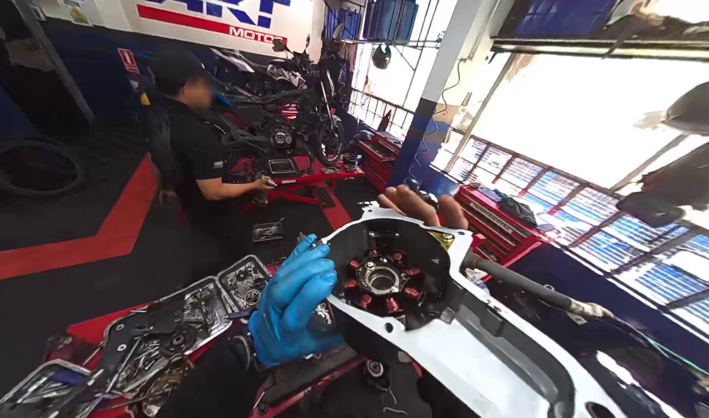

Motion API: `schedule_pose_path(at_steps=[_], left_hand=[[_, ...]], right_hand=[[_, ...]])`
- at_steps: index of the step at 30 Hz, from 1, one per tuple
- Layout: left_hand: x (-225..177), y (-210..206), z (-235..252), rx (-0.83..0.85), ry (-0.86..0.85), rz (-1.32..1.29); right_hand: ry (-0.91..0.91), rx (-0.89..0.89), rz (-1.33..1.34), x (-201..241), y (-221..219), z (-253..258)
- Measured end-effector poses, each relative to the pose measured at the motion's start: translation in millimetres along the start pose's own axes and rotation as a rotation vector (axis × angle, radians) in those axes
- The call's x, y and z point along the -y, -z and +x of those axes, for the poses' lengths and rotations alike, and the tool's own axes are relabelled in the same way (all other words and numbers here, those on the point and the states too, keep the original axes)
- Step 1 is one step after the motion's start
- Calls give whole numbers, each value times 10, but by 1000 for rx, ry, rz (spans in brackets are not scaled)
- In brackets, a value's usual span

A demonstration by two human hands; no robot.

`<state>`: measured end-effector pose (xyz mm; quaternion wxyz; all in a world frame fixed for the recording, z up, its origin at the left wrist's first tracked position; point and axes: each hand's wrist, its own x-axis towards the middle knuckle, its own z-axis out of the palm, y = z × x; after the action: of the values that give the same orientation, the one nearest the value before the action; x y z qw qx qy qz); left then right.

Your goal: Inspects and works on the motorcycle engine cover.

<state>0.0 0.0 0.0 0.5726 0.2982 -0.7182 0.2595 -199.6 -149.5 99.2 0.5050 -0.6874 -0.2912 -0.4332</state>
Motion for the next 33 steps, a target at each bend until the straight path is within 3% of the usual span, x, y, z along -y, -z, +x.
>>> schedule_pose_path(at_steps=[2, 5, 7, 10, 15, 20, 26, 30, 33], left_hand=[[-89, 68, -43, -48, 83, 11], [-187, 172, -63, -105, 191, 79], [-251, 260, 9, -129, 224, 97], [-344, 430, 226, -115, 207, 75], [-446, 551, 295, -154, 267, -13], [-527, 729, 403, -114, 241, -124], [-212, 738, 171, -73, 61, -104], [-359, 893, 316, 63, 316, -15], [-122, 871, 88, 40, 166, 22]], right_hand=[[-100, -139, -77, 275, -380, 161], [158, -15, -171, -55, -287, 167], [131, -45, -210, -133, -281, 162], [195, 252, -69, -256, -72, 259], [130, -143, -414, 161, -747, 283], [270, -193, -614, 221, -919, 293], [410, -84, -705, 286, -916, 243], [528, 14, -903, 351, -823, 157], [578, 73, -975, 354, -749, 86]])
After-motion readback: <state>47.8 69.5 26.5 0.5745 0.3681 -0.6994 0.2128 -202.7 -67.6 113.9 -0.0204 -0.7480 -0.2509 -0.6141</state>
